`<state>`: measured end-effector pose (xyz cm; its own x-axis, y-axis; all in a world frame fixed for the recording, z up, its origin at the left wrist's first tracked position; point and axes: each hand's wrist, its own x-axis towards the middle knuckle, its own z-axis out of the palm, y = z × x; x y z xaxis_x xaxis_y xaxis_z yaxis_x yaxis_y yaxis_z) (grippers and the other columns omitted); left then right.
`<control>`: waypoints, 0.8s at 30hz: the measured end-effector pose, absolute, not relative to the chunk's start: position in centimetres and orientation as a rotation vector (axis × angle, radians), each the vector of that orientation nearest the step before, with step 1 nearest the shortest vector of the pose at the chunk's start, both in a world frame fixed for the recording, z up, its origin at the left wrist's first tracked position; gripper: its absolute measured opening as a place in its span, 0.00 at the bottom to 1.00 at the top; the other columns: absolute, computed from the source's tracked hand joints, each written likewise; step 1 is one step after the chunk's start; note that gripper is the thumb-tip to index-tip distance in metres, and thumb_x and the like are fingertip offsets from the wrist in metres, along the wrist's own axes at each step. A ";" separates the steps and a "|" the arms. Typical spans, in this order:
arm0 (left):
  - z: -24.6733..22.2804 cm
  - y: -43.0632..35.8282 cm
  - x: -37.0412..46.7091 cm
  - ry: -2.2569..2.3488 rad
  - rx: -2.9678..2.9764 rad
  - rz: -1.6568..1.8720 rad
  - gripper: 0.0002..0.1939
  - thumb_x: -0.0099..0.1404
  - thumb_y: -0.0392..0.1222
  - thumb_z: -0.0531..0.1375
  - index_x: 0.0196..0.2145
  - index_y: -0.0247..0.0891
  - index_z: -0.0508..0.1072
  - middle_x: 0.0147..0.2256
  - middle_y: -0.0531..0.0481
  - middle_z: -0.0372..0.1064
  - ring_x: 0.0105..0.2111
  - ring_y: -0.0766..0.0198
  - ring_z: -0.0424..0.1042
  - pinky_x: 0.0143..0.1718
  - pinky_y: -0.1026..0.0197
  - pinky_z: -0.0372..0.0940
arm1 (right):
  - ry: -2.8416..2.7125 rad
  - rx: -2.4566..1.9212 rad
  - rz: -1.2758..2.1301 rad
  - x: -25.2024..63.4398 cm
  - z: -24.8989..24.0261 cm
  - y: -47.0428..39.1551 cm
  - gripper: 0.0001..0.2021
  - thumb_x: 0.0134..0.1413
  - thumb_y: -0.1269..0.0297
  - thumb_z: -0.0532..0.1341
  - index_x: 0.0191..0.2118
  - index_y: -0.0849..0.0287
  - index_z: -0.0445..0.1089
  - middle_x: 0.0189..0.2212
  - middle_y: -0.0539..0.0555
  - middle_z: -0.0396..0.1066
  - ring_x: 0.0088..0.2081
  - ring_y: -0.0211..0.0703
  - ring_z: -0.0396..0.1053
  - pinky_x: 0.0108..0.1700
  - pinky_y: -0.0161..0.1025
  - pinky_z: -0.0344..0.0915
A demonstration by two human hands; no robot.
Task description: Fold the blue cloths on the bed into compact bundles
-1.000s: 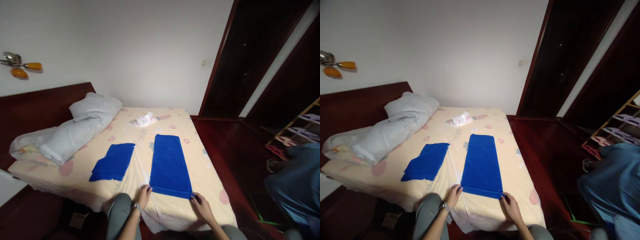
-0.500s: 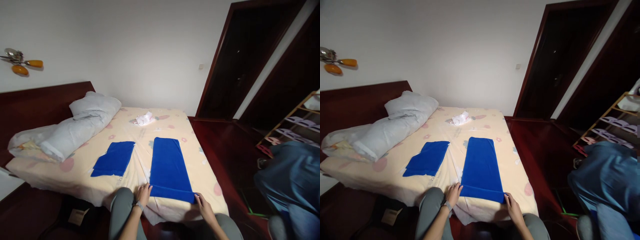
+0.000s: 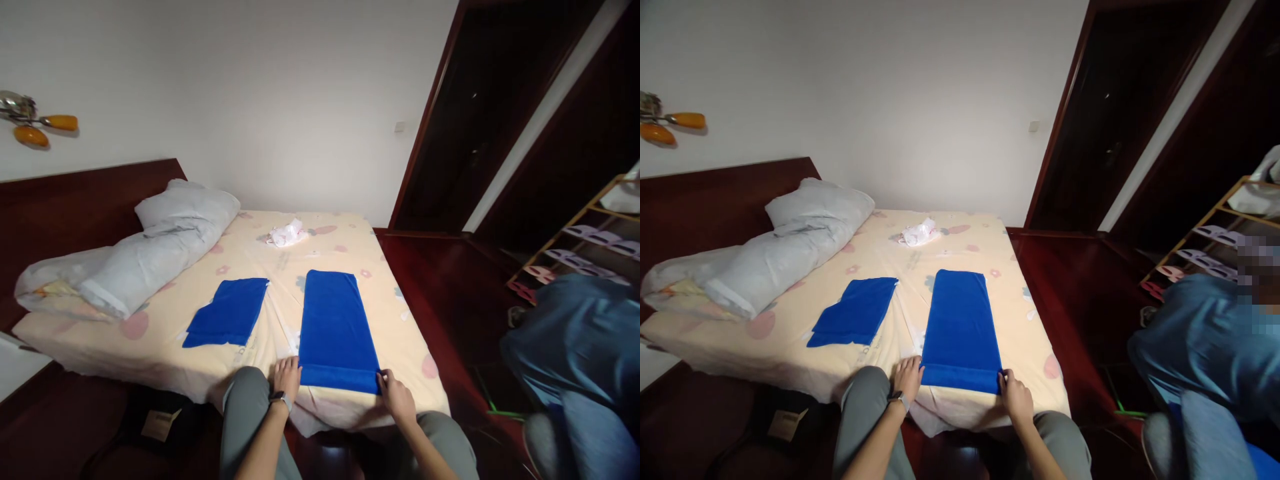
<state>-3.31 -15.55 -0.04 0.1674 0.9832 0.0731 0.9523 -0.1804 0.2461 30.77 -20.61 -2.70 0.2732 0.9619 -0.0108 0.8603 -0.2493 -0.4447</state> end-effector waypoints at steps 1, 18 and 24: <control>0.1 -15.7 -3.3 1.906 2.298 0.331 0.16 0.69 0.34 0.51 0.52 0.39 0.71 0.48 0.41 0.72 0.51 0.51 0.68 0.54 0.48 0.59 | -1.664 -2.196 0.354 30.6 -2.5 -20.8 0.21 0.66 0.53 0.44 0.47 0.59 0.69 0.34 0.63 0.77 0.36 0.56 0.76 0.39 0.48 0.67; -1.3 -16.4 -3.9 1.274 2.410 0.248 0.36 0.61 0.30 0.52 0.67 0.45 0.56 0.68 0.51 0.52 0.68 0.61 0.51 0.69 0.50 0.50 | -1.971 -1.667 0.571 32.1 -3.5 -21.9 0.28 0.52 0.67 0.53 0.60 0.61 0.67 0.62 0.58 0.64 0.63 0.48 0.62 0.67 0.47 0.55; -1.9 -15.4 -4.2 1.553 2.004 0.642 0.19 0.66 0.36 0.52 0.52 0.42 0.73 0.55 0.47 0.72 0.56 0.61 0.70 0.60 0.54 0.63 | -1.732 -1.755 0.585 32.0 -3.7 -20.1 0.23 0.61 0.58 0.47 0.56 0.60 0.68 0.53 0.59 0.73 0.54 0.47 0.70 0.59 0.44 0.64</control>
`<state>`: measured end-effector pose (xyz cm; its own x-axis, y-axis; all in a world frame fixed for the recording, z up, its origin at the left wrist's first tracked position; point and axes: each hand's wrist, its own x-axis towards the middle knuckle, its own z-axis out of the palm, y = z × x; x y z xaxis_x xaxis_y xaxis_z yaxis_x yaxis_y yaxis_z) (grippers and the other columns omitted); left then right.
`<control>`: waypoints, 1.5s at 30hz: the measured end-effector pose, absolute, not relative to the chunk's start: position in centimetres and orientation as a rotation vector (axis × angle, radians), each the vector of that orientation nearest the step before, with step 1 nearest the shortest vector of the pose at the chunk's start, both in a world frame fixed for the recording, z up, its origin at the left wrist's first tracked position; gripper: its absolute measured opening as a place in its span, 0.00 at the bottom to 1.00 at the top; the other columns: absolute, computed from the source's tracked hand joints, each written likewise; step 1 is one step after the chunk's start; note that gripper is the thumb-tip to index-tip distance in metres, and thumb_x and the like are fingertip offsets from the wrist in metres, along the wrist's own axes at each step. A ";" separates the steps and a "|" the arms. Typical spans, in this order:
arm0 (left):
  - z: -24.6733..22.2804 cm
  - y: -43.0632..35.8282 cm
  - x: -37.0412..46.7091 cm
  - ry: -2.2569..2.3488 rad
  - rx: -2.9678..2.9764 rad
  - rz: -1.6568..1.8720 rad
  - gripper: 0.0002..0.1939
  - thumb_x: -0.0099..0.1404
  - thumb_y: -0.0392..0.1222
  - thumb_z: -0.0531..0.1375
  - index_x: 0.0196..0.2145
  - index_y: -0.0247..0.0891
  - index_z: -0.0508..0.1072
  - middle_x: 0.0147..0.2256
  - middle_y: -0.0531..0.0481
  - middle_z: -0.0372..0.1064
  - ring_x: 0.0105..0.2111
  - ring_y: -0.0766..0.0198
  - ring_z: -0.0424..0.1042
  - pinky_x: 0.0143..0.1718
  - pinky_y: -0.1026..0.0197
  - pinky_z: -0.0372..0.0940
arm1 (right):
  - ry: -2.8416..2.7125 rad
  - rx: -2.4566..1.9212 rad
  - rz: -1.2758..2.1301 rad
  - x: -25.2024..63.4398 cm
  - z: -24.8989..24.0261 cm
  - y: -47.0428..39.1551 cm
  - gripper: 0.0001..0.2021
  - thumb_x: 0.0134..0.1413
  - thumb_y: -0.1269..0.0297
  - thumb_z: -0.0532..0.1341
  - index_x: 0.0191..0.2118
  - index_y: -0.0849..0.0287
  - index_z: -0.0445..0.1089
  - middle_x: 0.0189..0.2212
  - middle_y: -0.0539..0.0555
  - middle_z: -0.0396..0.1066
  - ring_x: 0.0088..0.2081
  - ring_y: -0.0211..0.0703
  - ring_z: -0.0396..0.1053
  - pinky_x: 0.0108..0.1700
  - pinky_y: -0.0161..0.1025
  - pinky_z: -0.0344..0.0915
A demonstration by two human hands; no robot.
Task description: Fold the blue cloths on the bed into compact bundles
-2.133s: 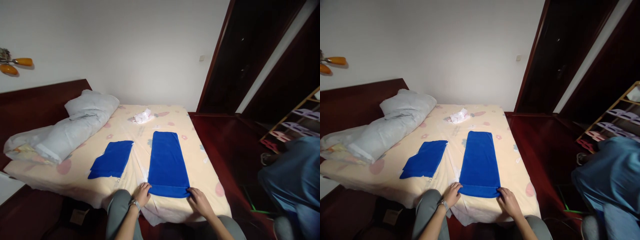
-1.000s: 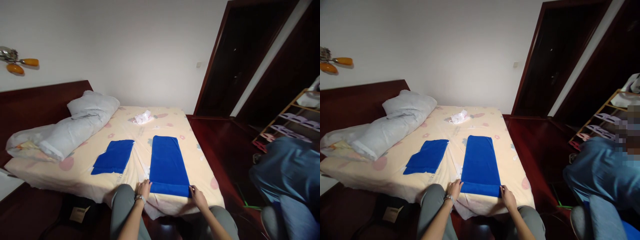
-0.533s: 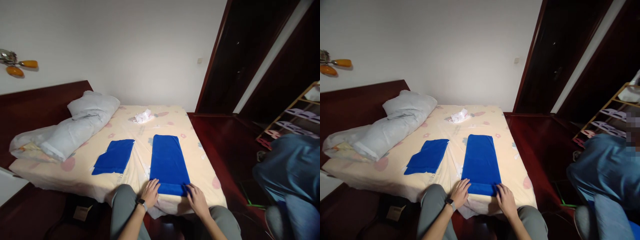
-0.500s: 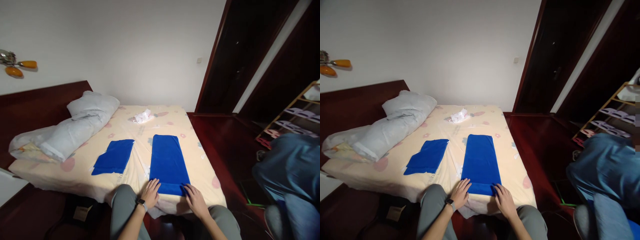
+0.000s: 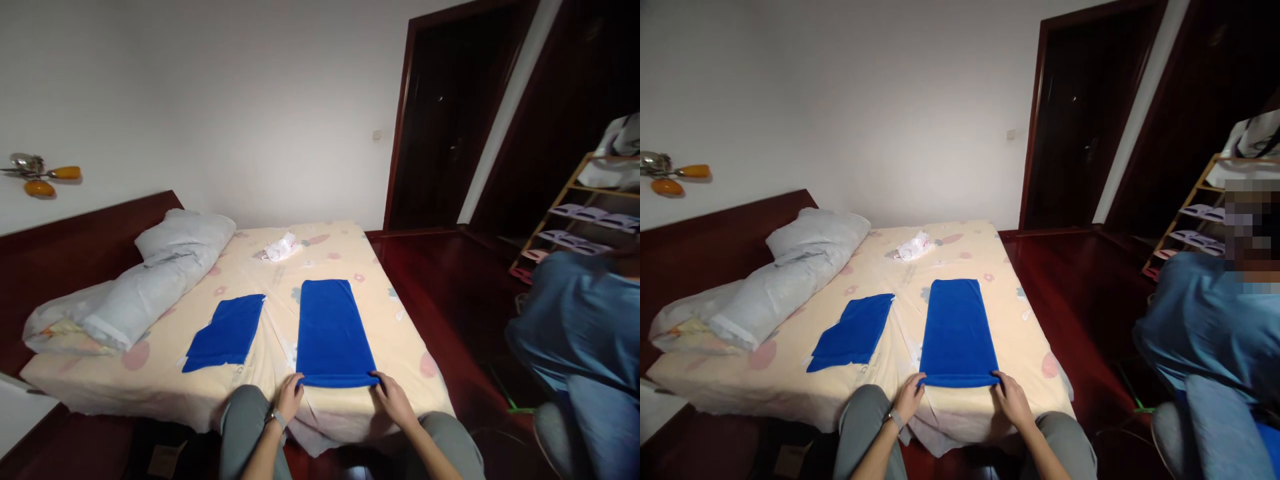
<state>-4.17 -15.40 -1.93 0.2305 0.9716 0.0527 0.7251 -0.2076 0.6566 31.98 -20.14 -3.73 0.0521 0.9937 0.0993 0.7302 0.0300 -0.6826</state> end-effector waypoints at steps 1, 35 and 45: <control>-2.0 -15.1 -4.2 1.602 1.957 0.670 0.17 0.67 0.38 0.51 0.50 0.42 0.73 0.52 0.46 0.74 0.53 0.60 0.72 0.57 0.54 0.65 | -1.688 -1.782 0.588 31.9 -3.8 -19.7 0.23 0.62 0.57 0.45 0.56 0.59 0.67 0.52 0.59 0.74 0.52 0.47 0.72 0.56 0.43 0.66; -3.0 -10.1 -1.3 1.732 1.901 0.820 0.23 0.65 0.27 0.50 0.55 0.39 0.67 0.52 0.40 0.69 0.50 0.56 0.72 0.52 0.53 0.68 | -1.770 -2.323 0.192 31.4 -1.0 -14.5 0.22 0.69 0.55 0.40 0.47 0.59 0.68 0.28 0.58 0.77 0.31 0.51 0.75 0.34 0.42 0.62; -0.7 -13.1 2.0 1.168 2.695 0.549 0.28 0.71 0.40 0.52 0.67 0.52 0.54 0.69 0.53 0.49 0.68 0.56 0.49 0.68 0.46 0.47 | -2.302 -1.684 -0.040 25.7 -2.8 -15.9 0.24 0.68 0.55 0.48 0.66 0.53 0.58 0.65 0.54 0.59 0.65 0.51 0.58 0.64 0.49 0.54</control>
<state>2.02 -13.06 -0.72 0.6291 0.7292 0.2694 0.6728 -0.6843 0.2811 25.67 -15.88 -2.83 -0.2758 0.9292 0.2462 0.9372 0.3168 -0.1460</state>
